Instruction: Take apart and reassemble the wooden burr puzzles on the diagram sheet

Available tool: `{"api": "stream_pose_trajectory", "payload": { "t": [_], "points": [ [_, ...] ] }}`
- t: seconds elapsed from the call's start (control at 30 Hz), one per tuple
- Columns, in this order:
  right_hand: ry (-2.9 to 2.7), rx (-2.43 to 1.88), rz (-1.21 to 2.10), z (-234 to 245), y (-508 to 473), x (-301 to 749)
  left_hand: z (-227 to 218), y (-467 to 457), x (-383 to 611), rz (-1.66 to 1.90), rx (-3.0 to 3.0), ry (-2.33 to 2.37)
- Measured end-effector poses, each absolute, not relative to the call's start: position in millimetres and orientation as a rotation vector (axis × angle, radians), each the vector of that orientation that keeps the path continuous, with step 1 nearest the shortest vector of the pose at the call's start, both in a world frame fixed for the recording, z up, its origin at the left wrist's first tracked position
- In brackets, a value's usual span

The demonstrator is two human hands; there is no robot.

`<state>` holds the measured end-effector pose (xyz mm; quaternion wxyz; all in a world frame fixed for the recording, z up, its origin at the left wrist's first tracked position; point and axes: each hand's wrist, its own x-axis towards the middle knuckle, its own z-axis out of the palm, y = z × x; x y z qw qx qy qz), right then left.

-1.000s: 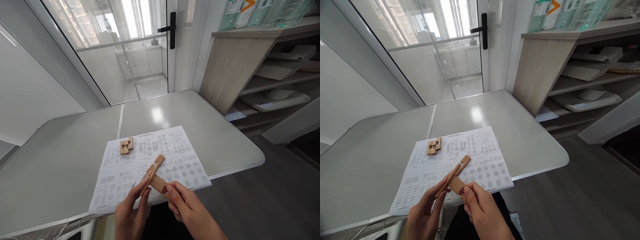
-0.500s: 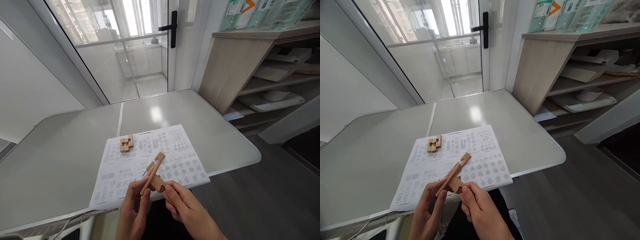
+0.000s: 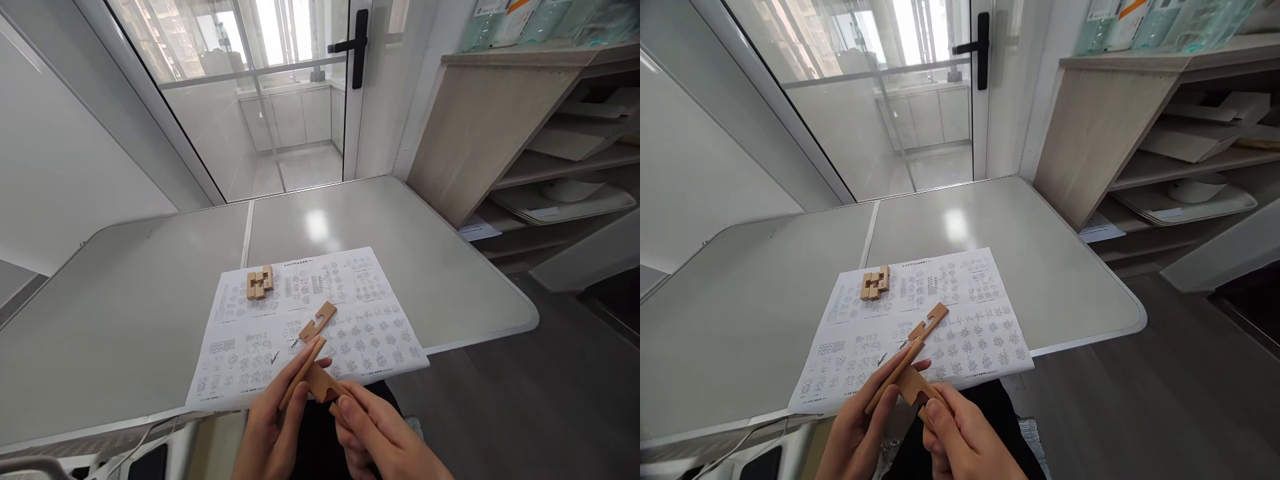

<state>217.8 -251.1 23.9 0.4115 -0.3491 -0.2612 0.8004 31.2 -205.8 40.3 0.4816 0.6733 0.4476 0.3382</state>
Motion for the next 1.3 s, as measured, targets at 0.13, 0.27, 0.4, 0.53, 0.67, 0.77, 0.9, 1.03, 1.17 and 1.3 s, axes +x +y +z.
{"api": "stream_pose_trajectory", "payload": {
  "t": [0.13, 0.27, 0.4, 0.53, 0.67, 0.77, 0.9, 1.03, 1.17, 1.3],
  "points": [
    [-0.700, -0.861, 1.968, 25, -251, 210, 46, -207, 32, 0.864, 1.537, 1.089],
    [-0.683, -0.888, 1.931, 33, -252, 206, 50, -209, 32, 0.881, 1.488, 1.097],
    [-0.648, -0.944, 1.842, 38, -255, 198, 48, -215, 36, 0.913, 1.461, 1.104],
    [-0.623, -0.958, 1.776, 37, -257, 189, 42, -226, 44, 0.920, 1.426, 1.076],
    [-0.634, -0.955, 1.771, 36, -257, 188, 39, -230, 48, 0.878, 1.442, 1.049],
    [-0.634, -0.952, 1.790, 38, -255, 193, 42, -229, 46, 0.872, 1.495, 1.071],
    [-0.591, -0.943, 1.837, 42, -254, 199, 42, -225, 41, 0.812, 1.640, 1.070],
    [-0.580, -0.930, 1.846, 43, -252, 201, 38, -220, 37, 0.798, 1.738, 1.000],
    [-0.604, -0.917, 1.856, 42, -251, 202, 37, -217, 39, 0.794, 1.752, 0.972],
    [-0.629, -0.920, 1.848, 41, -252, 202, 37, -219, 43, 0.830, 1.743, 0.974]
  ]
}}
